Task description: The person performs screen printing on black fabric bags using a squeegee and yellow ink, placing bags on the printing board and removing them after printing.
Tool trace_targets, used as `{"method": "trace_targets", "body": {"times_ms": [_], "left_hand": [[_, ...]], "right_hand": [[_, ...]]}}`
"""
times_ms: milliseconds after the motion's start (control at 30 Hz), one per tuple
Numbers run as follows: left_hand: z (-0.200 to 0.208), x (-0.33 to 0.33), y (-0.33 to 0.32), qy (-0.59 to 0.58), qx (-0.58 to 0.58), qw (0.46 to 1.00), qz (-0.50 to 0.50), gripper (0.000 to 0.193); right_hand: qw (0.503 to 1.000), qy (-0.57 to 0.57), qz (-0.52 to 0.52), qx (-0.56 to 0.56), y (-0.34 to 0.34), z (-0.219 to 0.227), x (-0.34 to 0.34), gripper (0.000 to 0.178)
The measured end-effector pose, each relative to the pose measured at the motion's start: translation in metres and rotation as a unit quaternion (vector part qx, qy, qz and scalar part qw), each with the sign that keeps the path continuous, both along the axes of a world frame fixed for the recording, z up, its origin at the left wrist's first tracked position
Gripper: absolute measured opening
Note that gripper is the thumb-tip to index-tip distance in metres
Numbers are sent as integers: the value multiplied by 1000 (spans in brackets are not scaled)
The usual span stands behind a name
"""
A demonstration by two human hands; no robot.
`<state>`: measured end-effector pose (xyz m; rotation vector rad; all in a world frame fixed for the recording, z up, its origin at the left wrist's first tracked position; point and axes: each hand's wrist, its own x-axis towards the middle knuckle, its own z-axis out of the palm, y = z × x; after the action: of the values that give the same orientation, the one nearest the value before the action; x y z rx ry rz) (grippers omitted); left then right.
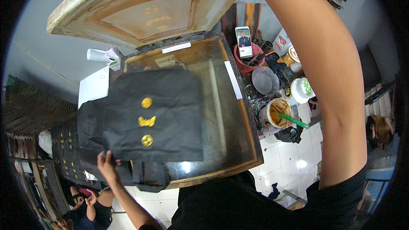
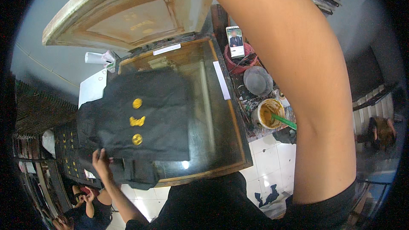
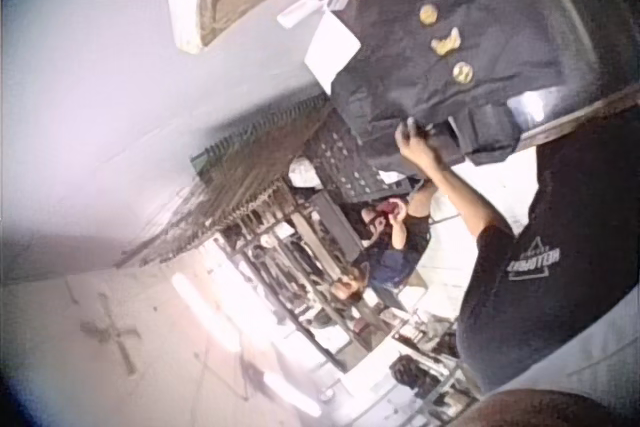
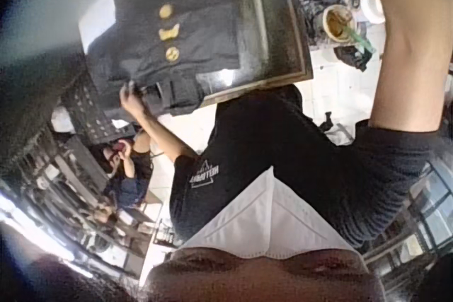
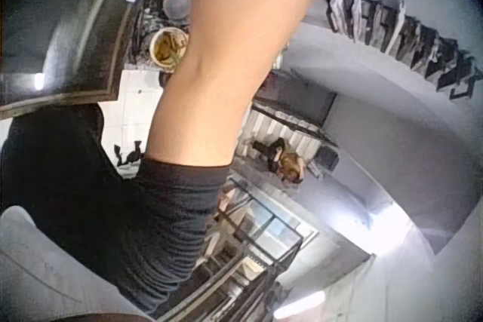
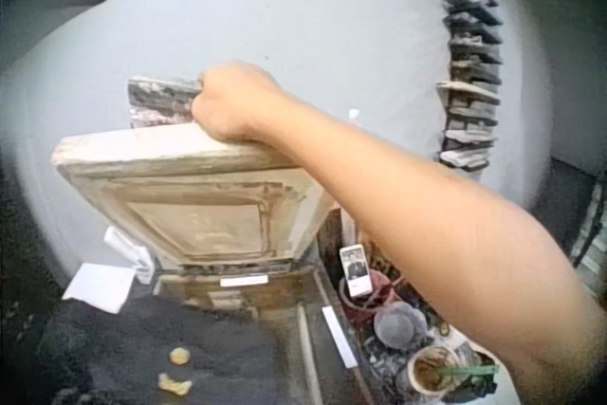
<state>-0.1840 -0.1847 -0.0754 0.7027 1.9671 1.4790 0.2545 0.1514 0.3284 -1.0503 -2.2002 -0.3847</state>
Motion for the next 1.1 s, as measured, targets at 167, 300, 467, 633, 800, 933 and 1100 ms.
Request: {"method": "trace_targets", "body": {"times_ms": [167,300,467,633,800,933,1100], "left_hand": [[35,-165,-66,113,-35,990,71,45],[59,-247,-92,663,-149,669,301,67],[28,-52,4,564,-87,816,-88,75],[-59,11,-5,703,-189,628,-274,77],[-61,18,-3,633,-177,686,-312,51],[7,50,9,376,-230,880,-177,42],[84,43,19,236,-136,936,-222,49]], "right_hand": [[1000,-2,-8,8,17,10,-4,38],[999,-5,-11,33,27,17,-7,39],[999,10,-26,16,29,12,1,40],[999,41,20,-12,7,12,-4,39],[1000,19,-6,0,22,16,0,38],[999,40,0,-8,22,10,3,37],[999,29,-14,-1,22,13,0,37]]}}
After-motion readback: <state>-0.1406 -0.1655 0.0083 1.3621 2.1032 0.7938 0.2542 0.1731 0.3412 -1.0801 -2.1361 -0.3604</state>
